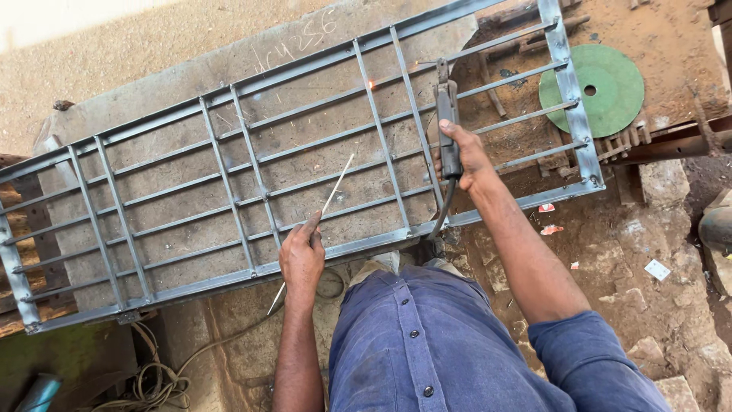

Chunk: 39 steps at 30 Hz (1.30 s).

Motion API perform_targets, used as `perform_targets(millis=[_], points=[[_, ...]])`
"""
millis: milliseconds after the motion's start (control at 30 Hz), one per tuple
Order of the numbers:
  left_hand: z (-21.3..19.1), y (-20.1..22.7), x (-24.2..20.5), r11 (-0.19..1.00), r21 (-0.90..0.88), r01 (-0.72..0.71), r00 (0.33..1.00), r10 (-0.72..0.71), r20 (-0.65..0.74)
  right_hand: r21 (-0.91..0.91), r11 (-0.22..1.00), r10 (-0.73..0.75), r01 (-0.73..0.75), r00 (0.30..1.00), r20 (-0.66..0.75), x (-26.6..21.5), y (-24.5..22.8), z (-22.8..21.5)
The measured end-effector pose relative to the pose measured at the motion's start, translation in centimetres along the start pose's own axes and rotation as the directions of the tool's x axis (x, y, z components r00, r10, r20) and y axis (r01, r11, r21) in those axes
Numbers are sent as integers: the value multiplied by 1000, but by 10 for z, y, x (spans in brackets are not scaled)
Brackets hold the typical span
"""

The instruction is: The person welds metal rods onto a rectangular frame to create a grate using a welding torch, then cools the welding rod in a bucket of liquid.

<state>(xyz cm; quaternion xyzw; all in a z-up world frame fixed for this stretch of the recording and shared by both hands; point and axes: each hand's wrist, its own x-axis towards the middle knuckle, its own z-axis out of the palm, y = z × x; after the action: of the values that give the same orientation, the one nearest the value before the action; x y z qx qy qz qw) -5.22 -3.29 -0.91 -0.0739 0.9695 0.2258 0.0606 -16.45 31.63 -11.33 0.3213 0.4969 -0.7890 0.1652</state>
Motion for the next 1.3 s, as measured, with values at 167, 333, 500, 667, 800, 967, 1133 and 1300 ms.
perform_targets(millis=[167,333,500,667,800,967,1133,1300], points=[[-5,1,-4,999,43,33,999,-34,8,5,1000,27,-27,998,55,2,1,6],[-4,-3,-12,995,50,89,996,-90,15,19,1000,21,-23,996,89,9,4,11],[-1,-9,-17,996,20,91,996,-91,-5,9,999,42,-43,994,98,8,2,11],[2,-12,-20,995,35,96,995,-97,6,-20,1000,21,-20,996,88,3,1,12],[3,-12,-20,990,42,135,990,-137,29,-25,1000,21,-19,996,91,5,2,11],[5,-10,-20,992,37,118,993,-118,5,-4,1000,23,-23,995,102,8,8,10],[4,-7,-22,996,19,84,996,-84,-26,-11,999,36,-35,995,93,9,13,9],[2,-6,-25,993,8,114,993,-114,-19,-15,999,30,-29,993,116,11,15,6]])
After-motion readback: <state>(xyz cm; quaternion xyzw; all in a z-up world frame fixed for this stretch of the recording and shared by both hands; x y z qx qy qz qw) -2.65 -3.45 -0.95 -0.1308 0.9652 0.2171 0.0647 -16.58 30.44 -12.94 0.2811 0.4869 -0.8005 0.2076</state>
